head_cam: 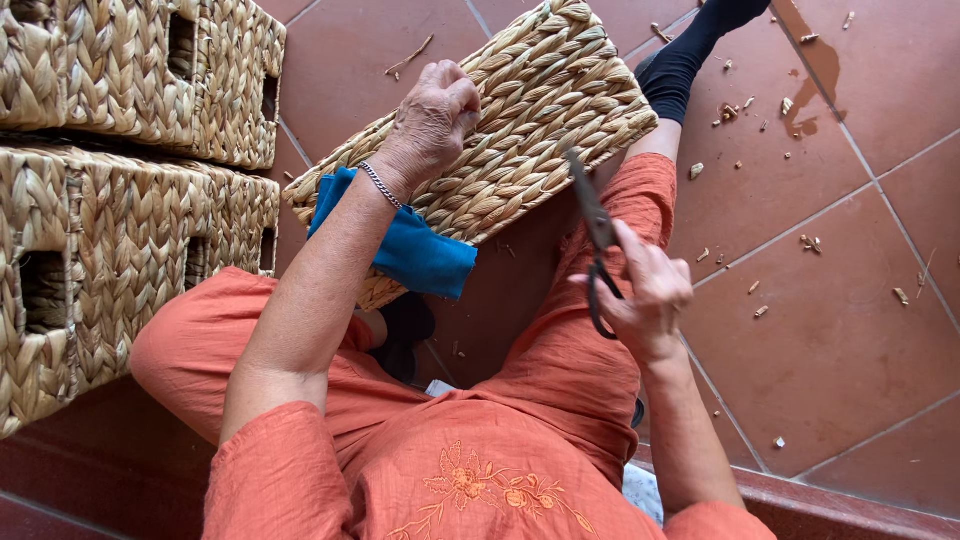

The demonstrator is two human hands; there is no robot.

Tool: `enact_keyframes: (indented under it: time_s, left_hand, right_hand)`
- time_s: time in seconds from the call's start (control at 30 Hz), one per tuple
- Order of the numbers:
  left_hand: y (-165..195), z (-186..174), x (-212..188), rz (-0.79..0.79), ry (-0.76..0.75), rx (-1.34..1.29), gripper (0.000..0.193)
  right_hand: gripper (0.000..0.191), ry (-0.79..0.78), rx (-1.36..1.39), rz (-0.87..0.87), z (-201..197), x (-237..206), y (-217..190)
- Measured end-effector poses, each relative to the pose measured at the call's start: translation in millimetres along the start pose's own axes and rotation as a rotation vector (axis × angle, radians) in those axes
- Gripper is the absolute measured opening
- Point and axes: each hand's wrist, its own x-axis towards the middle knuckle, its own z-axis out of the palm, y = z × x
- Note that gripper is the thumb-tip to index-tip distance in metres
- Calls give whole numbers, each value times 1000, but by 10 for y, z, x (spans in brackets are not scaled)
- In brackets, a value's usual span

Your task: The person sits on the tiled floor with a woven water-hyacinth basket on their lap. They use scissors to snip loose straw ends and protruding fibers from the basket's rim and sides, wipe the woven surface with a blue cloth, turn the basket over to reach other sides, and set finished baskets aside while picking up the next one.

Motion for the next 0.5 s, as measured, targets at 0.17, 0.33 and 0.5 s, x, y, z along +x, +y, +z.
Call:
enact_keyframes:
  time_s: [0.17, 0.33, 0.5]
  left_hand:
    - [26, -37, 18, -18, -12, 48, 8]
    - [17, -41, 16, -12, -29, 57, 10]
    - [2, -37, -14, 14, -10, 38, 8]
  right_hand:
    - [73, -102, -62, -176, 191, 422, -242]
    - [71, -132, -135, -207, 331, 543, -284]
    - [77, -167, -162, -253, 454, 602, -247]
